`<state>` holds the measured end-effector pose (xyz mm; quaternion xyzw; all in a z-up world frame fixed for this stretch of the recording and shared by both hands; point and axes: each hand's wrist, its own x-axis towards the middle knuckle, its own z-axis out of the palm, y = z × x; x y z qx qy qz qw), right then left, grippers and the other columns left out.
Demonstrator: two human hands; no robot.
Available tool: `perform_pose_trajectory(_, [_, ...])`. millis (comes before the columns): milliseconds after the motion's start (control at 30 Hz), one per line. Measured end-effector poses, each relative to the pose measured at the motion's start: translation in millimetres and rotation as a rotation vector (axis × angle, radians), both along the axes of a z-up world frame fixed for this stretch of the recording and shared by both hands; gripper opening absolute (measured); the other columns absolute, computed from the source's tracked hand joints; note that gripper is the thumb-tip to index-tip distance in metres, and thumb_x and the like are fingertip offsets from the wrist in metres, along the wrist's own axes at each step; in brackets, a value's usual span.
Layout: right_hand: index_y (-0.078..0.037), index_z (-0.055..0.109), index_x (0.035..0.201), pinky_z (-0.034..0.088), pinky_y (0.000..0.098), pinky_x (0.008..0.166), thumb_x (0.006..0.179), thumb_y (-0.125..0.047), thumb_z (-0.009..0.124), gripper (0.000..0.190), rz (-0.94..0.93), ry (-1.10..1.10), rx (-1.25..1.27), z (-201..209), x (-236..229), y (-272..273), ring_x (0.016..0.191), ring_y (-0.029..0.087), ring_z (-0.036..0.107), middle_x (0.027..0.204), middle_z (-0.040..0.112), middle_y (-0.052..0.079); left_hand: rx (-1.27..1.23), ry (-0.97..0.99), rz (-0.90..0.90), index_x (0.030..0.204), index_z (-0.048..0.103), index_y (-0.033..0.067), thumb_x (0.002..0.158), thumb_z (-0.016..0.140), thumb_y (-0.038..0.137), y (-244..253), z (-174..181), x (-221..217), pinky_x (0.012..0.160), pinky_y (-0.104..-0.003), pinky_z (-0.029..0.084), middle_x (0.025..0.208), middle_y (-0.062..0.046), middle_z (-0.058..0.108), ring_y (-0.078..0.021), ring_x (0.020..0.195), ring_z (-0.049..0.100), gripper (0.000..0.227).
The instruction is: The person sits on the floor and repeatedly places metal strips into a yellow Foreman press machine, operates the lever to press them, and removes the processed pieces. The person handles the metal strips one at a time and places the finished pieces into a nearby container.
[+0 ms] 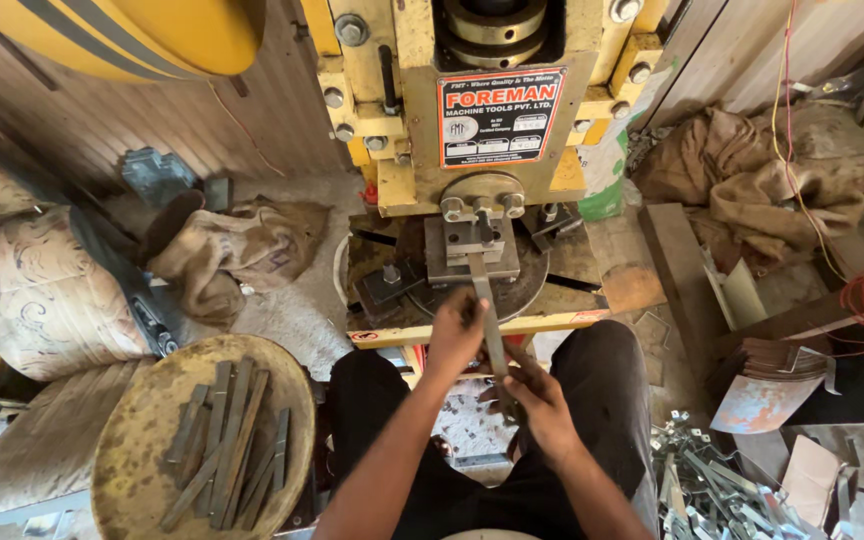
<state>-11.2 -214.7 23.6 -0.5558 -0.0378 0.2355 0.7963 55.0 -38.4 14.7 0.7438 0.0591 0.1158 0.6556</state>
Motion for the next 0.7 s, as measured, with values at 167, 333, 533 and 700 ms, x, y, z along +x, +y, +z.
perform_pose_trajectory(167, [-0.004,0.029,0.159,0.062,0.0417,0.083,0.097,-0.001,0.049,0.065,0.043,0.063,0.053,44,-12,17,0.099,0.028,0.072,0.128,0.067,0.021,-0.031,-0.061,0.086,0.115,0.068,-0.0016,0.097,0.068,0.02,15,1,31,0.068,-0.033,0.051,0.085,-0.009,0.072,-0.0153,0.074,0.063,0.028])
perform_pose_trajectory(333, [-0.005,0.029,0.159,0.062,0.0411,0.084,0.098,-0.003,0.049,0.065,0.053,0.048,0.032,49,-7,18,0.1,0.027,0.072,0.128,0.068,0.02,-0.097,0.088,0.093,0.119,0.067,-0.002,0.096,0.069,0.022,13,-2,39,0.066,-0.034,0.049,0.085,-0.013,0.07,-0.0169,0.073,0.059,0.033])
perform_pose_trajectory(533, [-0.005,0.029,0.16,0.062,0.0409,0.082,0.098,-0.006,0.052,0.066,0.038,0.047,0.049,43,-5,16,0.097,0.027,0.073,0.126,0.069,0.02,-0.051,-0.071,0.126,0.117,0.066,-0.0042,0.095,0.072,0.02,13,-14,45,0.07,-0.033,0.053,0.091,-0.011,0.073,-0.0158,0.08,0.065,0.033])
perform_pose_trajectory(700, [-0.004,0.026,0.161,0.062,0.0401,0.082,0.098,-0.006,0.053,0.068,0.038,0.045,0.048,44,-3,16,0.096,0.026,0.073,0.126,0.069,0.02,-0.101,0.03,0.104,0.117,0.068,-0.0035,0.095,0.07,0.019,14,-4,42,0.065,-0.034,0.05,0.089,-0.013,0.073,-0.0167,0.073,0.06,0.031])
